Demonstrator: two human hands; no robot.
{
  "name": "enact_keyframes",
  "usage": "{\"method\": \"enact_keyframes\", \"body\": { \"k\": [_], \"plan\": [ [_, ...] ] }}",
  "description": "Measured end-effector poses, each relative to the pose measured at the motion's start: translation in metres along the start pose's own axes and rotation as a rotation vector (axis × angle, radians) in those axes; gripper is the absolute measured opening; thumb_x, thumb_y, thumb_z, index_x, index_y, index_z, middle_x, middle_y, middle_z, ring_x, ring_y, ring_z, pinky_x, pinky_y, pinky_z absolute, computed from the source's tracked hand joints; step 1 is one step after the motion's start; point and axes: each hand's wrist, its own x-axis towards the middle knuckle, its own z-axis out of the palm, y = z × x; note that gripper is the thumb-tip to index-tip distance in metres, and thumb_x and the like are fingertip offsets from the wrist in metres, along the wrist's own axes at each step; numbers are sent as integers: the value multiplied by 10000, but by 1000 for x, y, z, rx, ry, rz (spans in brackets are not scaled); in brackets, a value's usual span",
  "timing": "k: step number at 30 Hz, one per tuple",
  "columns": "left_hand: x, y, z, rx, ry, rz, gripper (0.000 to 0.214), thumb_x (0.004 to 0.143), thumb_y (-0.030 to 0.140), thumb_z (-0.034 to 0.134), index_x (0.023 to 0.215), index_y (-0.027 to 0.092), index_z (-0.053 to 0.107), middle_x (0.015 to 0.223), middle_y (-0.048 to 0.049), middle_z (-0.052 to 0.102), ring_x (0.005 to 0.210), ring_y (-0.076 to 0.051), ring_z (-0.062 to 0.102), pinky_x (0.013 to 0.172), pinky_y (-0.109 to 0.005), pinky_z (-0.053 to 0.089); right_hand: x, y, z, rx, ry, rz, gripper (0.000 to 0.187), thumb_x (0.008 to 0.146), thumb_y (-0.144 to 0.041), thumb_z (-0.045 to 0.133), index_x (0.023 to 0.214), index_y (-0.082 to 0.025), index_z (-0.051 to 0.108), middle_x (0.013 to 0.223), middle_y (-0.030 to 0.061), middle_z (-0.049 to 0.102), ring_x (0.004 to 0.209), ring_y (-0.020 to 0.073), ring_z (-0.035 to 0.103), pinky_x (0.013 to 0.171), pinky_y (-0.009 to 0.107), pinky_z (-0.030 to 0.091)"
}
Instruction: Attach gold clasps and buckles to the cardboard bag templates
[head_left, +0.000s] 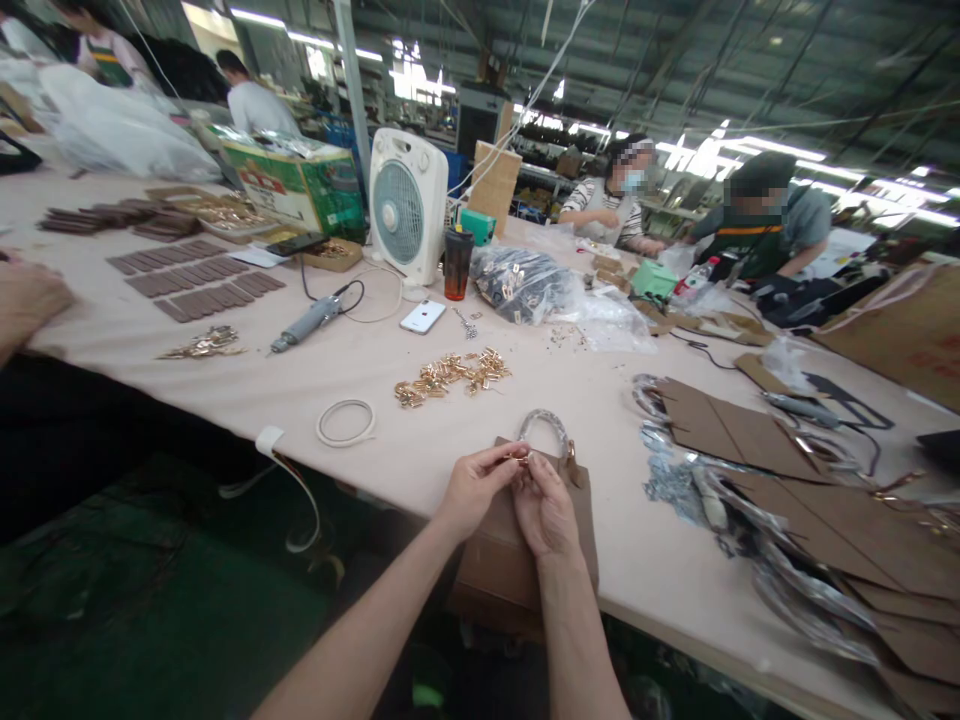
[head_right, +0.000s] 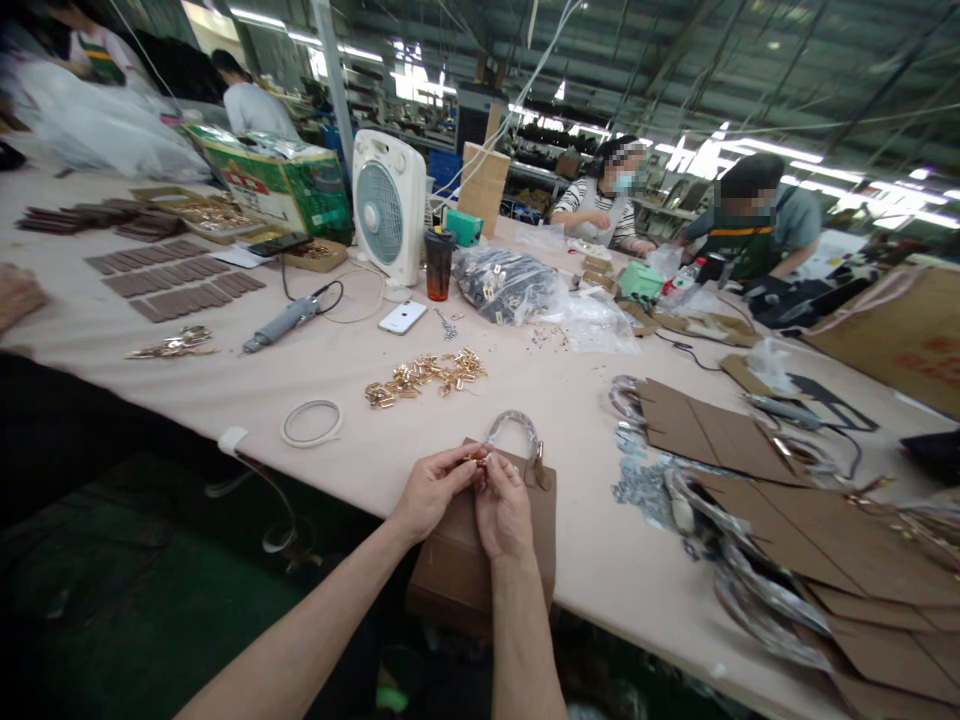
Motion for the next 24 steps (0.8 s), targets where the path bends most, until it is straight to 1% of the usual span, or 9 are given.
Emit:
{"method": "enact_keyframes", "body": {
  "k": [3, 7, 10, 12, 15, 18, 19, 21, 24],
  "plan": [
    [0, -1, 0, 20, 23, 11, 410, 796, 364, 864, 1158, 181, 805, 1220, -111, 781, 1143, -266, 729, 1109, -430, 536, 0, 1, 0, -5, -3, 0, 142, 811, -276, 863, 909, -217, 778, 1009, 10, 792, 938, 146, 707, 935, 287, 550],
    [-1, 2, -1, 99, -18, 14, 401, 810, 370, 848, 1158, 176, 807, 1234, -112, 775, 1171, -279, 717, 1116, -426, 528, -1, 0, 0, 9, -18, 44, 173, 811, -279, 867, 941, -239, 760, 1031, -8, 780, 940, 136, 696, 928, 277, 550],
    [-2, 3, 0, 80, -48, -15, 426, 805, 378, 854, 1169, 163, 802, 1226, -118, 777, 1107, -267, 740, 1070, -409, 558, -2, -2, 2, 31, -24, 89, 254, 775, -246, 886, 983, -261, 741, 1075, -12, 767, 945, 136, 696, 914, 271, 561],
    [-2, 3, 0, 19, -50, -48, 467, 792, 384, 870, 1190, 155, 791, 1186, -122, 789, 1040, -247, 758, 1025, -395, 582, -4, -2, 3, 0, -26, 66, 292, 780, -271, 885, 1028, -271, 730, 1081, -8, 760, 963, 144, 699, 910, 279, 567],
    [-1, 3, 1, -69, -63, -87, 481, 793, 376, 878, 1204, 145, 782, 1180, -131, 787, 1016, -227, 765, 1018, -379, 583, -9, -5, 0, -157, 31, -98, 269, 845, -352, 835, 1085, -286, 732, 1078, -4, 752, 989, 162, 695, 891, 293, 565],
    [-1, 4, 2, -123, -91, -95, 455, 798, 368, 881, 1175, 131, 790, 1153, -139, 790, 992, -223, 772, 1064, -407, 559, -15, -16, -7, -500, 104, -345, 184, 880, -345, 800, 1051, -281, 778, 1105, 13, 746, 1066, 191, 664, 954, 314, 530],
    [-1, 5, 3, -133, -94, -93, 456, 792, 370, 886, 1166, 127, 793, 1124, -138, 797, 978, -225, 774, 1069, -421, 556, -16, -20, -9, -633, 95, -408, 159, 886, -336, 791, 1033, -275, 796, 1112, 23, 742, 1095, 202, 649, 987, 324, 513],
    [0, 5, 3, -135, -92, -90, 463, 782, 377, 894, 1157, 124, 796, 1076, -133, 805, 977, -226, 769, 1073, -431, 552, -18, -27, -10, -835, 30, -479, 129, 903, -333, 768, 1008, -277, 819, 1118, 36, 732, 1126, 219, 630, 1033, 343, 486],
    [1, 3, 2, -130, -93, -96, 465, 777, 392, 895, 1154, 136, 801, 1094, -124, 803, 1007, -213, 756, 1067, -400, 553, -18, -31, -9, -919, -62, -489, 143, 937, -353, 724, 1031, -309, 822, 1115, 34, 733, 1097, 225, 637, 1027, 368, 496]
  ]
}}
